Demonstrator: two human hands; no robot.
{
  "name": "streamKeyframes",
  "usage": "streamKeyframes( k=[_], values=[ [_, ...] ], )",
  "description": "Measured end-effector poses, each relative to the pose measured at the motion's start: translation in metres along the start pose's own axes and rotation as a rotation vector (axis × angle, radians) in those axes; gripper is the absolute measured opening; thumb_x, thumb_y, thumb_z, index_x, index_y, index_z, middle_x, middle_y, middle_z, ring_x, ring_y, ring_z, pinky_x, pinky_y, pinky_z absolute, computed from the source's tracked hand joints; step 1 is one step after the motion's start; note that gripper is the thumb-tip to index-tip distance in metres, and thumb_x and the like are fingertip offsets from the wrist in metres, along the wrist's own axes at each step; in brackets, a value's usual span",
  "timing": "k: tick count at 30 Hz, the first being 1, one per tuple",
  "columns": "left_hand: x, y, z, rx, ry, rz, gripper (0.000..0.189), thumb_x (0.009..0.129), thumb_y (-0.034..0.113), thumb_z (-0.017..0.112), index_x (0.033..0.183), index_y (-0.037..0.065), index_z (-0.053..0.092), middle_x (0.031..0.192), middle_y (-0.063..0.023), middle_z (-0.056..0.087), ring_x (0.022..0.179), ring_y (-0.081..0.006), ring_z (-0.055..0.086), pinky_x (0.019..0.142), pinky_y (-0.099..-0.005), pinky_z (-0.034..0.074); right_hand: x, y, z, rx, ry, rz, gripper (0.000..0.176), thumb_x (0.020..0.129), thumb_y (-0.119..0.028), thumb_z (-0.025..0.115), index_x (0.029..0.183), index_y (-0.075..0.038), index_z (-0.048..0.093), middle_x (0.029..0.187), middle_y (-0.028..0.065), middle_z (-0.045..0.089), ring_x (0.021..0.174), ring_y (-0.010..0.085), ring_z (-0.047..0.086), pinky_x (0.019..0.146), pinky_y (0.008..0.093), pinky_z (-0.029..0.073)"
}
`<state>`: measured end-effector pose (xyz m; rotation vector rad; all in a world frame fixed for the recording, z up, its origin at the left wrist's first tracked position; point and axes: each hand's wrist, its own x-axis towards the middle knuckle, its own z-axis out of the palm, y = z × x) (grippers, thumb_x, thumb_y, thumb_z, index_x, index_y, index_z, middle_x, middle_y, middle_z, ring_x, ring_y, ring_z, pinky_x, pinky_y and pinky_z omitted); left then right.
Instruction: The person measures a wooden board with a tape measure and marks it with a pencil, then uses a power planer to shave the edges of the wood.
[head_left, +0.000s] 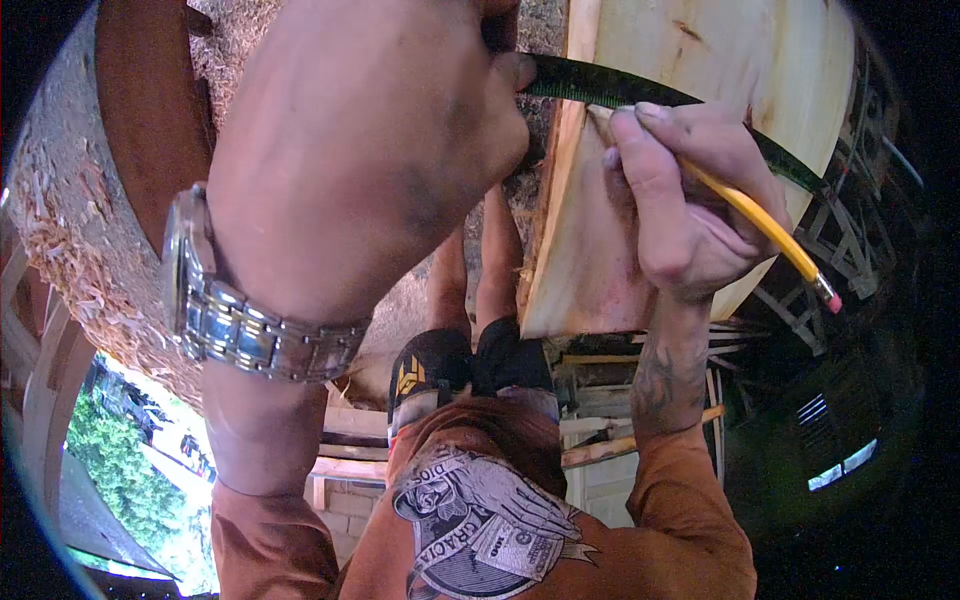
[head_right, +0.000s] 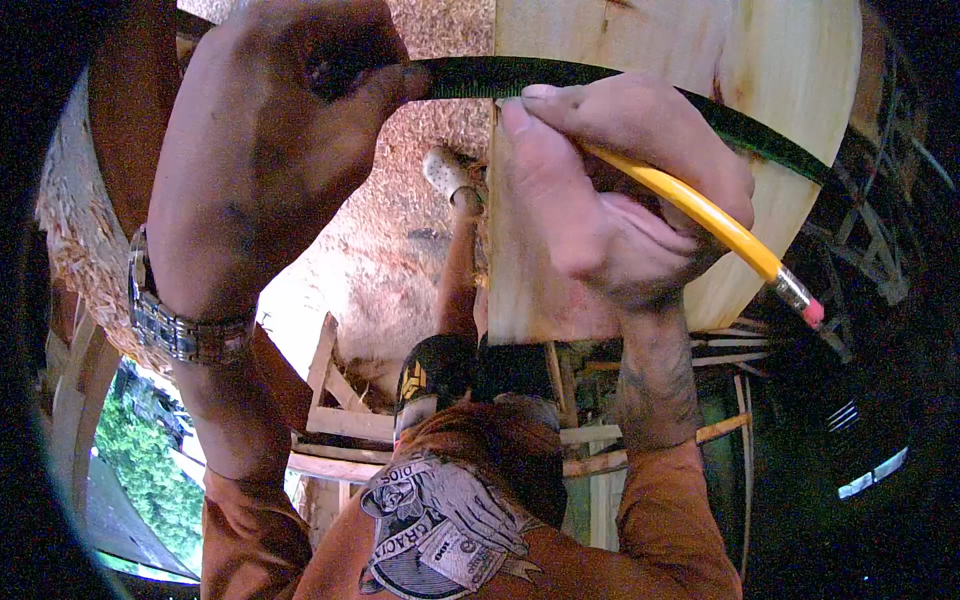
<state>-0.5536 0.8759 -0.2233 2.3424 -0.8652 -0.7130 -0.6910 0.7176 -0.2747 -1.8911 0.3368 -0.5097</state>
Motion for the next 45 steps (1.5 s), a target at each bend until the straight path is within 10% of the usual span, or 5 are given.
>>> streamKeyframes(
  k=[27, 30, 31, 45],
  values=[
    [0.021, 0.006, -0.006, 0.005, -0.113, -0.115, 0.016, 0.085, 0.012, 0.073, 0.083, -0.004, 0.072, 0.061, -0.0104, 0.063, 0.055, -0.0107, 0.057, 0.055, -0.0287, 0.046, 0.001, -0.006, -0.007, 0.33, 0.332, 0.267, 0.01, 0.083, 0.005, 0.07, 0.088, -0.001, 0.064, 0.07, 0.0027, 0.061, 0.052, 0.0064, 0.056, 0.046, 0.0198, 0.042],
    [0.021, 0.009, -0.006, -0.054, -0.091, -0.151, 0.018, 0.079, 0.018, 0.069, 0.081, 0.001, 0.075, 0.066, -0.0198, 0.067, 0.063, -0.0361, 0.068, 0.064, -0.0411, 0.056, 0.004, -0.007, -0.007, 0.324, 0.329, 0.269, 0.01, 0.083, 0.003, 0.07, 0.087, -0.002, 0.064, 0.066, 0.0005, 0.06, 0.051, 0.0051, 0.055, 0.045, 0.0196, 0.042],
    [0.019, 0.008, -0.005, -0.031, -0.113, -0.112, 0.015, 0.086, 0.012, 0.072, 0.085, -0.004, 0.071, 0.061, -0.0093, 0.062, 0.056, -0.0105, 0.056, 0.055, -0.0287, 0.046, 0.005, -0.007, -0.007, 0.328, 0.324, 0.264, 0.01, 0.083, 0.003, 0.071, 0.087, -0.003, 0.064, 0.065, -0.0002, 0.06, 0.05, 0.0047, 0.054, 0.045, 0.0196, 0.041],
    [0.018, 0.006, -0.008, -0.025, -0.131, -0.085, 0.015, 0.084, 0.011, 0.068, 0.085, -0.004, 0.07, 0.064, -0.011, 0.064, 0.058, -0.0125, 0.06, 0.059, -0.0306, 0.049, 0.006, -0.012, -0.009, 0.33, 0.349, 0.355, 0.006, 0.085, -0.003, 0.071, 0.088, -0.004, 0.066, 0.063, -0.0003, 0.061, 0.049, 0.0042, 0.054, 0.044, 0.0194, 0.04]
  ],
)
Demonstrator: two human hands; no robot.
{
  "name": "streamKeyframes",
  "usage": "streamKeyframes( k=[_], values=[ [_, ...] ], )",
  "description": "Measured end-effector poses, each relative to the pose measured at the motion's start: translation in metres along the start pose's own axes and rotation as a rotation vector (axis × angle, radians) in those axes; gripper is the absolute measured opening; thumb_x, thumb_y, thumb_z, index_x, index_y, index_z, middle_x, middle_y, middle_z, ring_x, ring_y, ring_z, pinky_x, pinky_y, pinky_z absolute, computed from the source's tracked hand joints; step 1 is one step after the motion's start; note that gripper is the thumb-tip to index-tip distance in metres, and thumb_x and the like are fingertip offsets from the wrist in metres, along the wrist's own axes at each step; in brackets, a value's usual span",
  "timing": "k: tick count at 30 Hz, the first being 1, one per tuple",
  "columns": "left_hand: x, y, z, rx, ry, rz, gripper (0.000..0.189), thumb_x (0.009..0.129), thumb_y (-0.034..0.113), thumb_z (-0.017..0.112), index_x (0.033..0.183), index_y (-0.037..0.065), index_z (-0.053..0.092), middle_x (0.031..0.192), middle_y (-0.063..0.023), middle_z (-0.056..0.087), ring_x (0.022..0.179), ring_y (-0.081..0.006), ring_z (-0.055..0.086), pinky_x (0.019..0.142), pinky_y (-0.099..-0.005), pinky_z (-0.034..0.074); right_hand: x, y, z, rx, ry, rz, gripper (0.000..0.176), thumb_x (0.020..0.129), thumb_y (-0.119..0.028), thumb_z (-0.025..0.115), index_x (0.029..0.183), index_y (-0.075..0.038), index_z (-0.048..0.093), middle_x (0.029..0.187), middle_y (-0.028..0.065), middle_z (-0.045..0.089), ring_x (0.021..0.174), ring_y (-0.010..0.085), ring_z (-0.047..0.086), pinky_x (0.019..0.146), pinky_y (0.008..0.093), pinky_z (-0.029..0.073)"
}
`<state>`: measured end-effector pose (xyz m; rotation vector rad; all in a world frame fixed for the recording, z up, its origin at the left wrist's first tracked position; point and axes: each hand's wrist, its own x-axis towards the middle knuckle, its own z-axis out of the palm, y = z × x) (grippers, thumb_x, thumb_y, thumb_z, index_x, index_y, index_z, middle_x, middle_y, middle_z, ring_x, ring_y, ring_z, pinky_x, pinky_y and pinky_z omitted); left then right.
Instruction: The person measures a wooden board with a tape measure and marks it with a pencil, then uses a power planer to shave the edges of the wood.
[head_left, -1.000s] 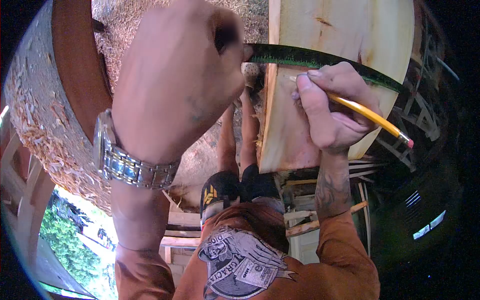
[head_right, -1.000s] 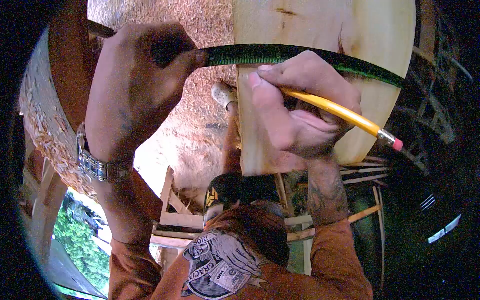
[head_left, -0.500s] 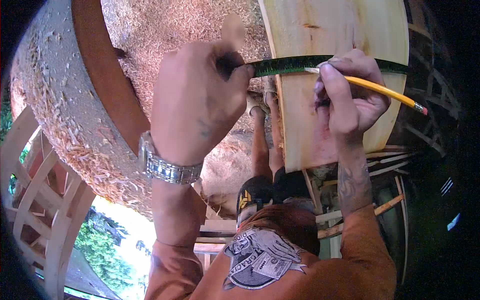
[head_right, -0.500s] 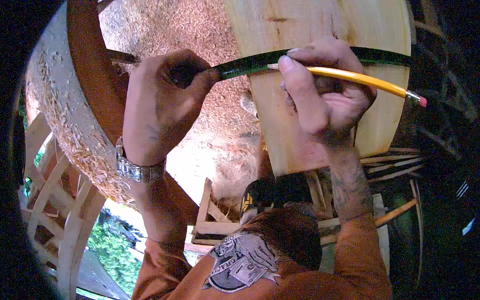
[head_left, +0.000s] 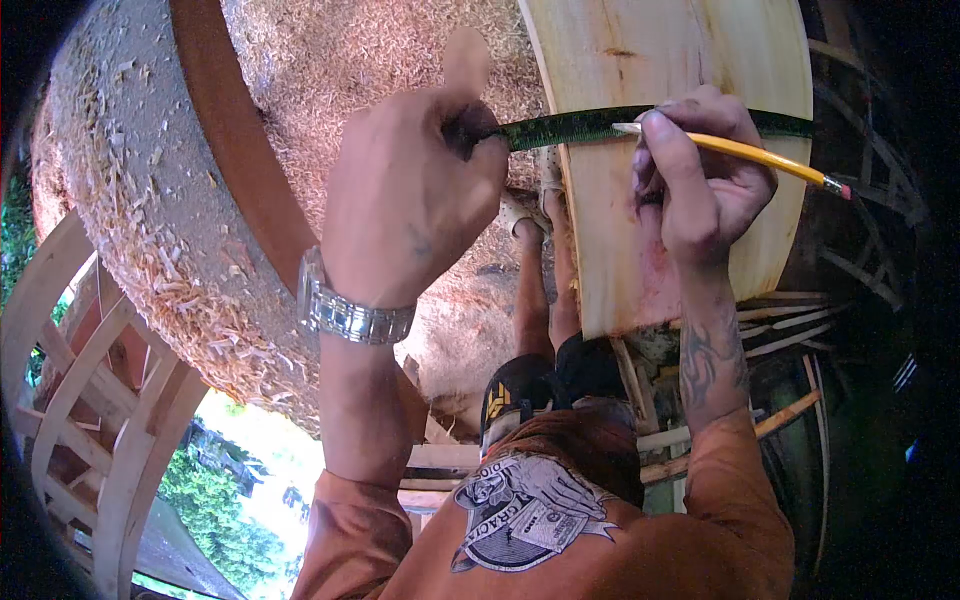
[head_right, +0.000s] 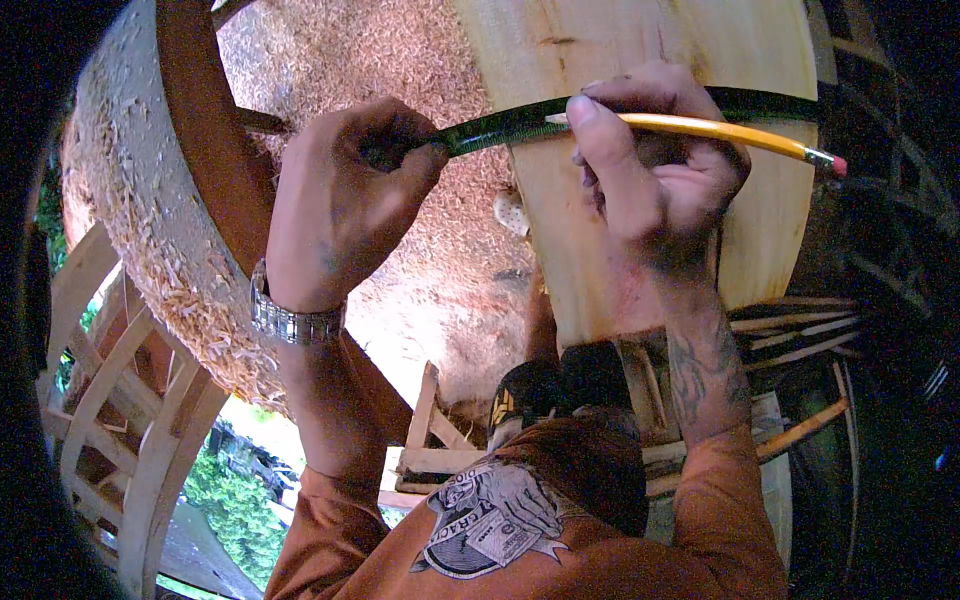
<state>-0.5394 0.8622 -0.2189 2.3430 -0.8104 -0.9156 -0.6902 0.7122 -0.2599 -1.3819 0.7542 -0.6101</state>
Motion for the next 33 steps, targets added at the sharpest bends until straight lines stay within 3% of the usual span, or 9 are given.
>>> streamKeyframes(
  k=[4, 19, 28, 31, 33],
  values=[
    [-0.002, -0.004, 0.001, -0.003, 0.017, 0.024, 0.02, 0.084, 0.015, 0.067, 0.086, -0.005, 0.07, 0.063, -0.0117, 0.062, 0.058, -0.0129, 0.058, 0.059, -0.0317, 0.049, -0.004, -0.004, 0.0, -0.062, -0.037, 0.016, 0.004, 0.088, 0.004, 0.062, 0.091, 0.001, 0.063, 0.077, 0.0063, 0.062, 0.055, 0.0071, 0.056, 0.045, 0.0201, 0.043],
    [-0.002, -0.013, -0.002, 0.017, -0.005, 0.084, 0.027, 0.087, 0.023, 0.066, 0.089, -0.004, 0.072, 0.06, -0.0146, 0.058, 0.053, -0.0178, 0.055, 0.057, -0.0355, 0.048, -0.006, 0.0, 0.007, 0.008, 0.007, -0.008, 0.003, 0.087, 0.002, 0.065, 0.09, 0.001, 0.064, 0.072, 0.0064, 0.063, 0.051, 0.0081, 0.056, 0.042, 0.0198, 0.043],
    [-0.003, -0.014, -0.001, -0.022, 0.001, 0.103, 0.024, 0.086, 0.019, 0.066, 0.09, -0.004, 0.071, 0.064, -0.0153, 0.061, 0.056, -0.0181, 0.059, 0.06, -0.0346, 0.049, -0.008, -0.005, 0.009, -0.021, 0.038, 0.027, 0.005, 0.087, 0.003, 0.064, 0.092, 0.002, 0.063, 0.075, 0.0085, 0.064, 0.054, 0.0105, 0.058, 0.044, 0.022, 0.046],
    [-0.005, -0.005, 0.001, -0.04, 0.08, 0.063, 0.02, 0.077, 0.016, 0.063, 0.083, 0.0, 0.074, 0.073, -0.0223, 0.068, 0.068, -0.0373, 0.069, 0.069, -0.0421, 0.056, -0.008, 0.003, 0.005, 0.137, 0.153, -0.145, 0.007, 0.088, 0.006, 0.062, 0.095, 0.002, 0.062, 0.077, 0.0105, 0.064, 0.056, 0.0148, 0.06, 0.046, 0.0261, 0.049],
    [-0.007, -0.004, 0.001, 0.002, 0.081, 0.088, 0.02, 0.081, 0.016, 0.065, 0.086, -0.002, 0.073, 0.069, -0.016, 0.066, 0.062, -0.0238, 0.064, 0.064, -0.0359, 0.053, -0.007, 0.001, -0.007, 0.088, 0.182, -0.182, 0.011, 0.097, -0.007, 0.055, 0.094, 0.002, 0.06, 0.08, 0.0135, 0.063, 0.061, 0.0195, 0.061, 0.053, 0.0307, 0.052]
  ],
)
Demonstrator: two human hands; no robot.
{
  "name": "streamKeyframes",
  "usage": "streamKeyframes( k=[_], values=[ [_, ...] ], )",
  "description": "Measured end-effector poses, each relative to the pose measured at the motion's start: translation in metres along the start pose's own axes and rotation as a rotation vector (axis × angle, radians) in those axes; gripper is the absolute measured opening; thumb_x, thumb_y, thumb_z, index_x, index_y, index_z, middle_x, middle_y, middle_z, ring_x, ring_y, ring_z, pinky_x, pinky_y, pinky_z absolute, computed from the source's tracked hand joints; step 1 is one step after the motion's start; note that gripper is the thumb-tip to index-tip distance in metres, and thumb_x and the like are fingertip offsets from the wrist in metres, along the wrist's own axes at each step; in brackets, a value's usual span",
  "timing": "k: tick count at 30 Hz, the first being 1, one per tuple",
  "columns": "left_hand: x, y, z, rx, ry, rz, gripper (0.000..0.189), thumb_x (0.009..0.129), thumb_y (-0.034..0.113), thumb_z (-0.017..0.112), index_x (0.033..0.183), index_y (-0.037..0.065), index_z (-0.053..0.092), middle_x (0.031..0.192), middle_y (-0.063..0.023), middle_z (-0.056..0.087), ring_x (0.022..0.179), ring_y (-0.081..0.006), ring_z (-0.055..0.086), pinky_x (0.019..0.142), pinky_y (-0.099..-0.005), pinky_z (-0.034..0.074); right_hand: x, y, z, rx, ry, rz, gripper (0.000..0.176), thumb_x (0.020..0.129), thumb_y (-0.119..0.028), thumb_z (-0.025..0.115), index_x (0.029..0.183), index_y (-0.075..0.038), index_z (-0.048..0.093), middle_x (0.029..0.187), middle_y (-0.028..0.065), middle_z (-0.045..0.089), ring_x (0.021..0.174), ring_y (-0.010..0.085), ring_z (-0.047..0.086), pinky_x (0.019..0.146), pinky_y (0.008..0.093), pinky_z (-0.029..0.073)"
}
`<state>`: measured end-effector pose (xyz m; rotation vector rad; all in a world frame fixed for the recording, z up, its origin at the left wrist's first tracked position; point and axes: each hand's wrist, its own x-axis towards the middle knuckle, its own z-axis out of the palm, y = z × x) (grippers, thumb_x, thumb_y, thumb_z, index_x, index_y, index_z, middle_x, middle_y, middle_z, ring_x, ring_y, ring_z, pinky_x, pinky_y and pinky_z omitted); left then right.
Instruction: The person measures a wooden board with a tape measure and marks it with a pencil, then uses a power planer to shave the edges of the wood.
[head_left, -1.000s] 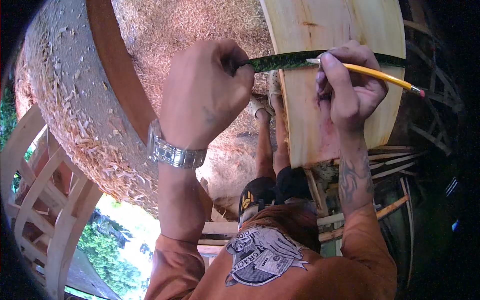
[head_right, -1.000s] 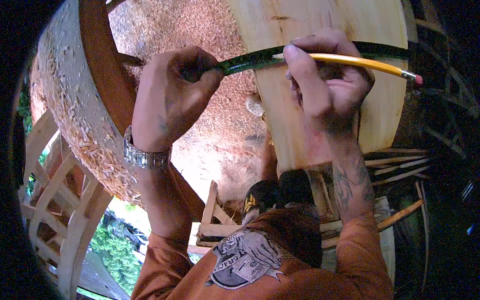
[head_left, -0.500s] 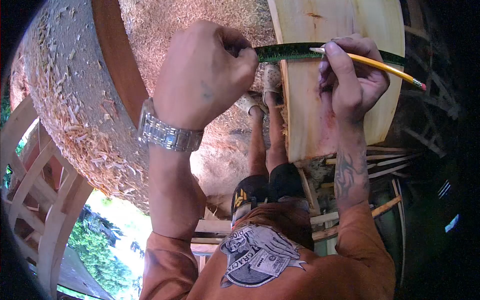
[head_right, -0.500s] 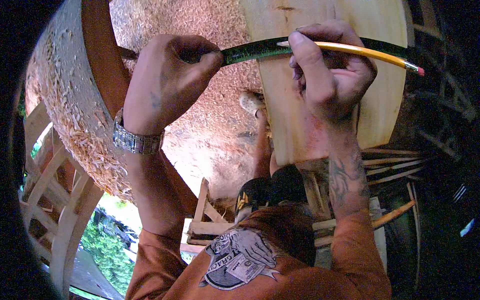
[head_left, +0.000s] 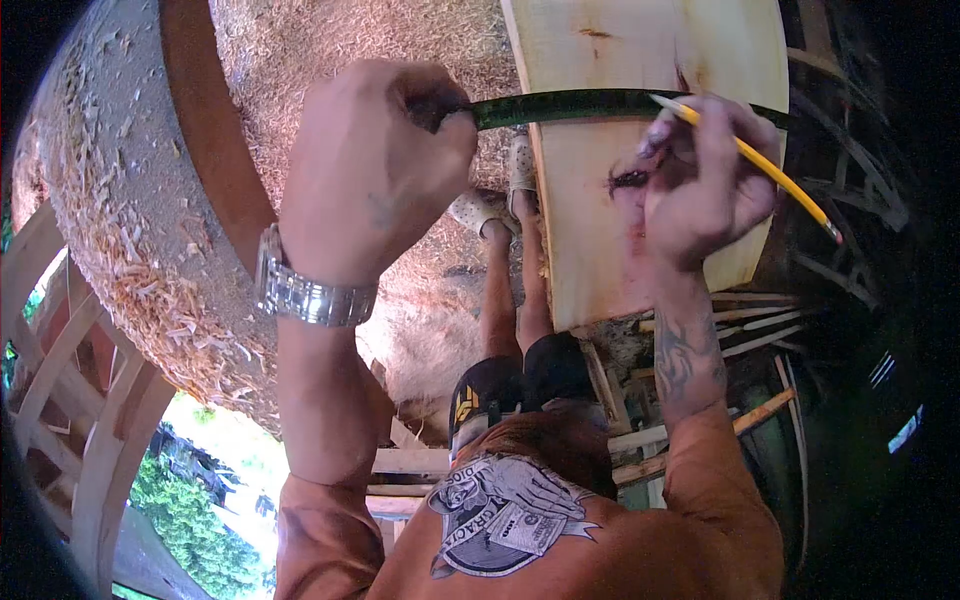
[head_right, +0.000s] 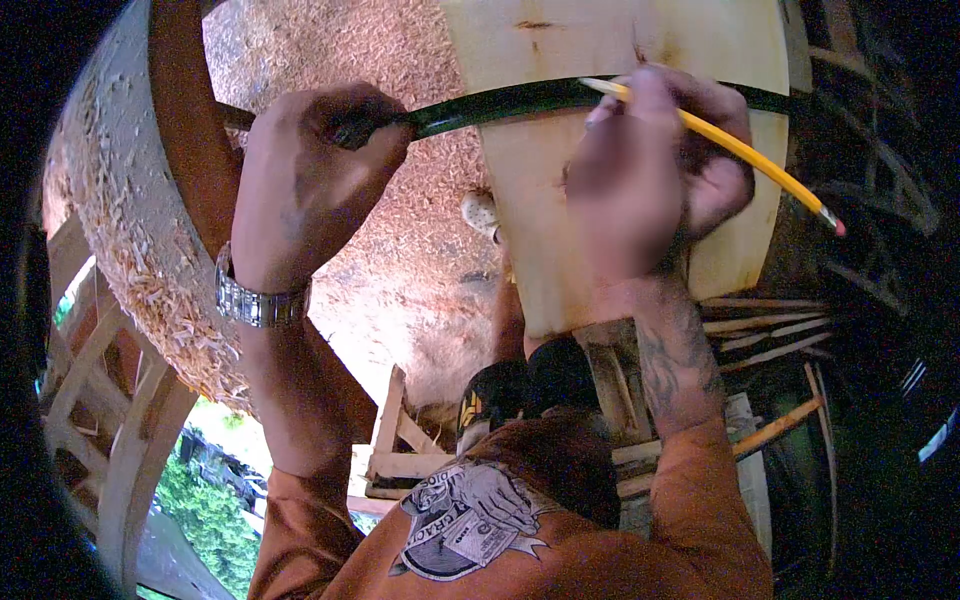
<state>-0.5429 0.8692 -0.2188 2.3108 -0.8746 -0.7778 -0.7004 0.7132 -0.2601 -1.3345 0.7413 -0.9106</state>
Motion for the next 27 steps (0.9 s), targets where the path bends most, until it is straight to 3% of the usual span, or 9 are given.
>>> streamKeyframes(
  k=[1, 3, 7, 10, 11, 15, 27],
  values=[
    [-0.001, 0.0, 0.0, 0.021, 0.0, 0.012, 0.02, 0.084, 0.016, 0.066, 0.088, -0.003, 0.072, 0.066, -0.0129, 0.065, 0.059, -0.017, 0.062, 0.061, -0.0329, 0.051, 0.003, 0.002, -0.012, -0.002, 0.002, -0.062, 0.016, 0.1, -0.012, 0.053, 0.093, 0.002, 0.059, 0.081, 0.014, 0.063, 0.063, 0.0201, 0.062, 0.054, 0.0319, 0.053],
    [-0.002, -0.001, 0.0, 0.035, 0.019, 0.041, 0.02, 0.084, 0.017, 0.067, 0.088, -0.002, 0.072, 0.066, -0.0123, 0.066, 0.06, -0.0171, 0.063, 0.062, -0.0322, 0.051, 0.006, 0.003, -0.023, 0.068, 0.103, -0.156, 0.029, 0.104, -0.023, 0.052, 0.089, 0.002, 0.056, 0.077, 0.0134, 0.059, 0.067, 0.0219, 0.06, 0.059, 0.0322, 0.052],
    [-0.001, 0.0, 0.001, 0.094, 0.037, 0.057, 0.019, 0.084, 0.017, 0.066, 0.088, -0.001, 0.073, 0.066, -0.0121, 0.066, 0.06, -0.0162, 0.065, 0.062, -0.0311, 0.052, 0.01, -0.005, -0.087, -0.331, 0.198, -0.222, 0.029, 0.103, -0.023, 0.055, 0.089, 0.002, 0.059, 0.08, 0.0111, 0.061, 0.075, 0.0214, 0.059, 0.073, 0.0334, 0.05],
    [-0.001, 0.005, 0.0, 0.055, 0.006, 0.009, 0.019, 0.085, 0.017, 0.066, 0.088, -0.001, 0.073, 0.066, -0.0124, 0.066, 0.06, -0.0148, 0.064, 0.061, -0.0304, 0.051, 0.007, -0.01, -0.109, -0.96, 0.126, -0.266, 0.025, 0.102, -0.021, 0.058, 0.092, 0.001, 0.064, 0.084, 0.0082, 0.065, 0.075, 0.019, 0.058, 0.074, 0.0328, 0.05],
    [-0.001, 0.006, 0.0, 0.056, -0.001, 0.005, 0.019, 0.085, 0.017, 0.066, 0.088, -0.001, 0.073, 0.066, -0.0124, 0.066, 0.06, -0.0143, 0.064, 0.061, -0.0303, 0.051, 0.006, -0.011, -0.116, -1.019, 0.095, -0.131, 0.018, 0.097, -0.018, 0.063, 0.095, 0.0, 0.067, 0.087, 0.0088, 0.068, 0.077, 0.021, 0.063, 0.076, 0.0328, 0.051],
    [0.001, 0.007, -0.001, 0.06, -0.039, -0.036, 0.019, 0.085, 0.017, 0.066, 0.088, -0.001, 0.073, 0.066, -0.0119, 0.066, 0.061, -0.0129, 0.064, 0.06, -0.0302, 0.05, 0.003, 0.0, -0.109, -1.065, -0.043, -0.266, 0.016, 0.085, -0.012, 0.068, 0.097, 0.0, 0.067, 0.086, 0.0142, 0.068, 0.079, 0.0298, 0.068, 0.074, 0.0364, 0.054],
    [-0.002, 0.001, 0.004, 0.001, 0.013, 0.011, 0.017, 0.084, 0.013, 0.064, 0.088, -0.003, 0.07, 0.062, -0.0111, 0.06, 0.056, -0.0131, 0.056, 0.057, -0.032, 0.047, 0.004, 0.003, -0.108, -1.133, -0.006, -0.278, 0.015, 0.087, -0.014, 0.069, 0.093, -0.001, 0.065, 0.082, 0.0122, 0.067, 0.07, 0.0236, 0.065, 0.062, 0.0329, 0.051]
  ],
)
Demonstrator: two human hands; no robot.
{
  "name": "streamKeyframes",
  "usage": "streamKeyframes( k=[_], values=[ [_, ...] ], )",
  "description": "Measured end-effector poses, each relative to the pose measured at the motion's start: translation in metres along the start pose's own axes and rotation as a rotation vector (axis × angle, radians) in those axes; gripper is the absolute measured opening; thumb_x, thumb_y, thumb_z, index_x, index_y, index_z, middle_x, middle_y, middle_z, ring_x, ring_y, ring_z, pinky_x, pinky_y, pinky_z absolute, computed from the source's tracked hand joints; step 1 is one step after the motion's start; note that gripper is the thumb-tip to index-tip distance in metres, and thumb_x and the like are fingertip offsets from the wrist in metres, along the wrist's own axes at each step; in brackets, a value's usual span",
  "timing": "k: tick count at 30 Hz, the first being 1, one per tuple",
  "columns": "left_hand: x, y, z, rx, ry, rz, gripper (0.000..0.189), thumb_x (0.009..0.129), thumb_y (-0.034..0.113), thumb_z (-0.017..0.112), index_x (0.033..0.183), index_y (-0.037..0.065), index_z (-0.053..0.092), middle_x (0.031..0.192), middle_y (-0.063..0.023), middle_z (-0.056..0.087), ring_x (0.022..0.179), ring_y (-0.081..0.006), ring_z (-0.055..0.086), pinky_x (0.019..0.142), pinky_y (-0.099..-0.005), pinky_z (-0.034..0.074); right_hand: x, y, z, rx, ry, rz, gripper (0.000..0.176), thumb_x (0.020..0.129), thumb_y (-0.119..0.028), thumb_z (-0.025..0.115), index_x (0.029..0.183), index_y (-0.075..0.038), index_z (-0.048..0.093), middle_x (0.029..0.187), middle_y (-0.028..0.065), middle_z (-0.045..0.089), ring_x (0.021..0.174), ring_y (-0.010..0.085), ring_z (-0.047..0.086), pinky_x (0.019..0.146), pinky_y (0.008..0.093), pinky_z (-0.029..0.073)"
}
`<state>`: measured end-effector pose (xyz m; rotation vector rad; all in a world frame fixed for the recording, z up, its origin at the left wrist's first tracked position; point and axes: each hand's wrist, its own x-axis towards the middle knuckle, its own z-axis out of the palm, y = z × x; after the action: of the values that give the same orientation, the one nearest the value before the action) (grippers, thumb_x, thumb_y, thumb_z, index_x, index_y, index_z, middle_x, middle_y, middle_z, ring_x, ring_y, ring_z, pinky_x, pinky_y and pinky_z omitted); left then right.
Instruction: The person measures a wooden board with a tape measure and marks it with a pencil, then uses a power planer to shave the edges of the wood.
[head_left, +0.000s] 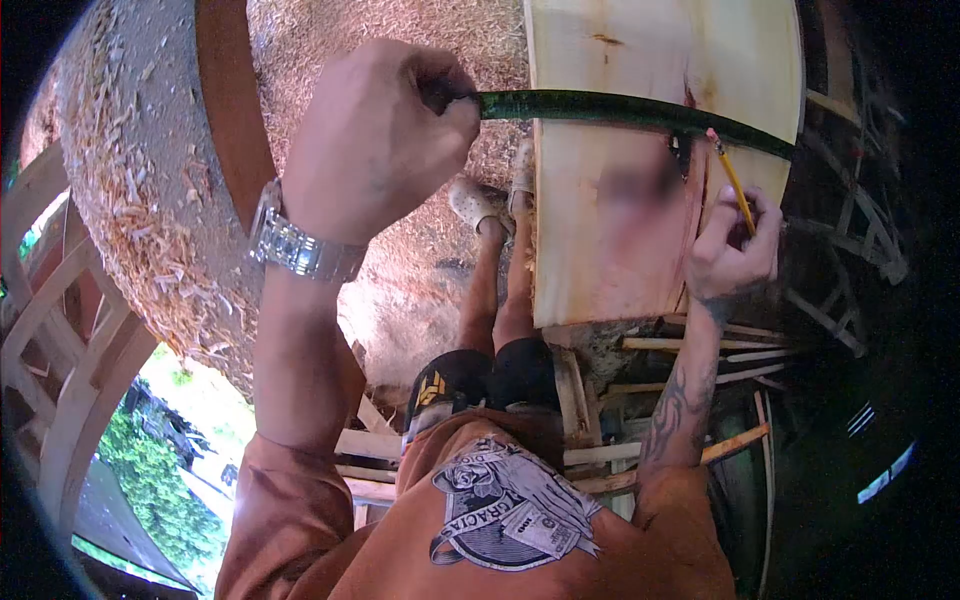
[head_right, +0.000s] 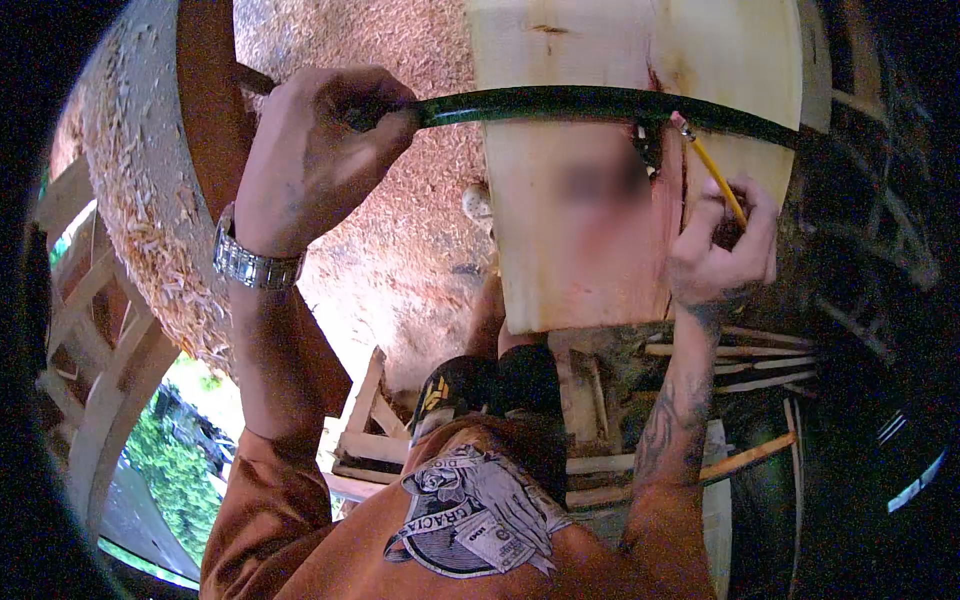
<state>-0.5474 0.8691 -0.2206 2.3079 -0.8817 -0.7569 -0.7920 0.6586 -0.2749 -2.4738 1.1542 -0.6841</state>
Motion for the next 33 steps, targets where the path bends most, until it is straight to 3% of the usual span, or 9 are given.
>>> streamKeyframes(
  k=[10, 15, 22, 33],
  values=[
    [0.0024, -0.0036, 0.0018, 0.028, -0.007, 0.021, 0.019, 0.086, 0.015, 0.063, 0.087, -0.004, 0.069, 0.06, -0.0117, 0.057, 0.054, -0.0132, 0.053, 0.056, -0.0329, 0.046, 0.0019, 0.002, -0.0014, 0.044, -0.001, -0.037, 0.017, 0.088, -0.015, 0.07, 0.093, 0.0, 0.066, 0.08, 0.0109, 0.067, 0.068, 0.02, 0.063, 0.061, 0.0312, 0.049],
    [0.0028, -0.0023, -0.0017, 0.037, -0.018, 0.004, 0.027, 0.089, 0.024, 0.067, 0.088, -0.002, 0.072, 0.058, -0.0108, 0.056, 0.053, -0.0129, 0.052, 0.054, -0.0327, 0.045, 0.0018, 0.0021, -0.001, 0.06, 0.01, -0.043, 0.015, 0.088, -0.014, 0.069, 0.092, 0.001, 0.066, 0.079, 0.0102, 0.066, 0.068, 0.0183, 0.062, 0.061, 0.0295, 0.049],
    [0.0034, -0.0041, -0.0008, 0.088, 0.003, 0.025, 0.031, 0.091, 0.031, 0.068, 0.089, 0.001, 0.074, 0.057, -0.0117, 0.058, 0.05, -0.0166, 0.055, 0.054, -0.0346, 0.046, 0.0007, -0.0026, -0.002, 0.081, -0.013, 0.001, 0.013, 0.088, -0.011, 0.066, 0.093, 0.001, 0.065, 0.08, 0.0105, 0.067, 0.069, 0.0194, 0.063, 0.065, 0.0298, 0.051],
    [0.0023, 0.0025, 0.0005, 0.092, -0.023, 0.005, 0.033, 0.087, 0.031, 0.073, 0.083, -0.002, 0.07, 0.062, -0.016, 0.061, 0.052, -0.0231, 0.058, 0.054, -0.0388, 0.046, 0.0016, 0.0027, -0.0032, 0.01, -0.013, -0.032, 0.013, 0.087, -0.012, 0.067, 0.094, 0.0, 0.066, 0.083, 0.013, 0.068, 0.072, 0.0237, 0.066, 0.068, 0.0331, 0.053]
  ],
)
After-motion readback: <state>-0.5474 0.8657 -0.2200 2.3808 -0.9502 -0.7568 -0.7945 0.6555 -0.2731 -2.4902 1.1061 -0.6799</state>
